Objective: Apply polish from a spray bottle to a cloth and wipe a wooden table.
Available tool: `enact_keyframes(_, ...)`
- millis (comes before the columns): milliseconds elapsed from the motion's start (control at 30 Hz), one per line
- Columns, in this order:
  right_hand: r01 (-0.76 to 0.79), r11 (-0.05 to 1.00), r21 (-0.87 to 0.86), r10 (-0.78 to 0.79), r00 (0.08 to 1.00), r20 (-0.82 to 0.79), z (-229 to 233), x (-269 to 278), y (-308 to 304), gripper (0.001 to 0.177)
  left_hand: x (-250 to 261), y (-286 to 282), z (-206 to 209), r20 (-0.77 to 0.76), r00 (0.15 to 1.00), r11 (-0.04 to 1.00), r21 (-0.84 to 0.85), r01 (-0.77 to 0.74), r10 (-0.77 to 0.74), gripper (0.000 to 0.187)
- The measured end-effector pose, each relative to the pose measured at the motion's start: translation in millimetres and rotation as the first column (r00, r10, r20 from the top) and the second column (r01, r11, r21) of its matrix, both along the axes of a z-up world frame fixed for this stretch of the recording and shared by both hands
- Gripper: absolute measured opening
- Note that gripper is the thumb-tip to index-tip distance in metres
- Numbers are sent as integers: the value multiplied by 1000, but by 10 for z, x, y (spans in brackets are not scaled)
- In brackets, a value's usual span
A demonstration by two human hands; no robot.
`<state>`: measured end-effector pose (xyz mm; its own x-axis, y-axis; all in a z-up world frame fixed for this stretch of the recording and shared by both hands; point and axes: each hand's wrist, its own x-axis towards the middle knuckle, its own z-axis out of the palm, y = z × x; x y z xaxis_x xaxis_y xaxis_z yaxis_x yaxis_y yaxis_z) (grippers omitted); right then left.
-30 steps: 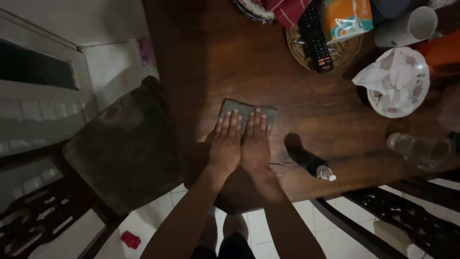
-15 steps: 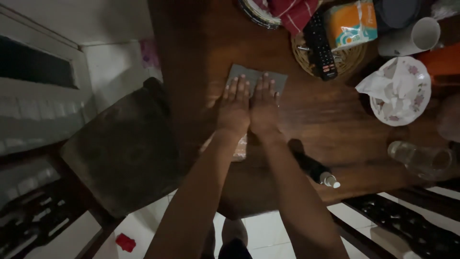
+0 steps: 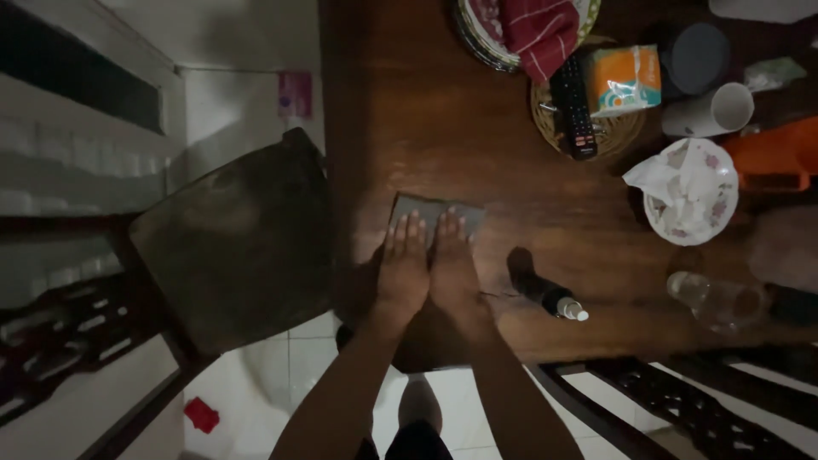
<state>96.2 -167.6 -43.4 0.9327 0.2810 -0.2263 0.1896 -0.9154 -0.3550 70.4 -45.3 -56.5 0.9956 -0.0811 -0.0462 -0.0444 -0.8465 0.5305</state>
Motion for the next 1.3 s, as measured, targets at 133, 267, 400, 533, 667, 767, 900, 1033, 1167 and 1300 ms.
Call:
enact_keyframes(133,-154,980,-125,177,962,207,-195,-476,-45,71,-417,25,22,245,967,998,-20,-66,69,51)
enact_keyframes(267,-134,981,-143,164,960,226,-272,-365,89,66,-376,32,-106,156,984,996,-38,-76,81,54)
enact_keyframes(400,-140,953,-270,159,986,49,-555,-18,-52,65,-88,-23,-212,272,956,992,-91,-86,108,49)
enact_keyframes(533,-159,968,-195,196,962,188,-354,446,-207,67,543,-133,-238,228,972,997,44,-65,54,51)
enact_keyframes(667,69,997,26,-70,996,62,49,952,-85,69,1142,-206,-158,20,999,999,-16,30,-30,54)
enact_keyframes(767,164,986,-22,-164,986,-8,202,1150,-12,74,1392,-215,-149,-39,993,984,136,116,-112,57)
enact_keyframes(900,169,983,-71,-167,986,26,139,1186,-76,78,1467,-198,22,-217,958,926,284,247,-189,63)
enact_keyframes(1033,149,984,-102,-150,989,-7,291,1093,-39,79,1237,-212,-11,-160,977,978,129,163,-141,58)
enact_keyframes(1167,56,977,-208,-69,996,-59,319,630,-81,79,802,-174,207,-171,973,964,191,187,-154,80)
enact_keyframes(1300,-2,988,-155,37,974,223,-375,-1,-253,68,62,-203,-90,-27,997,997,0,75,-75,59)
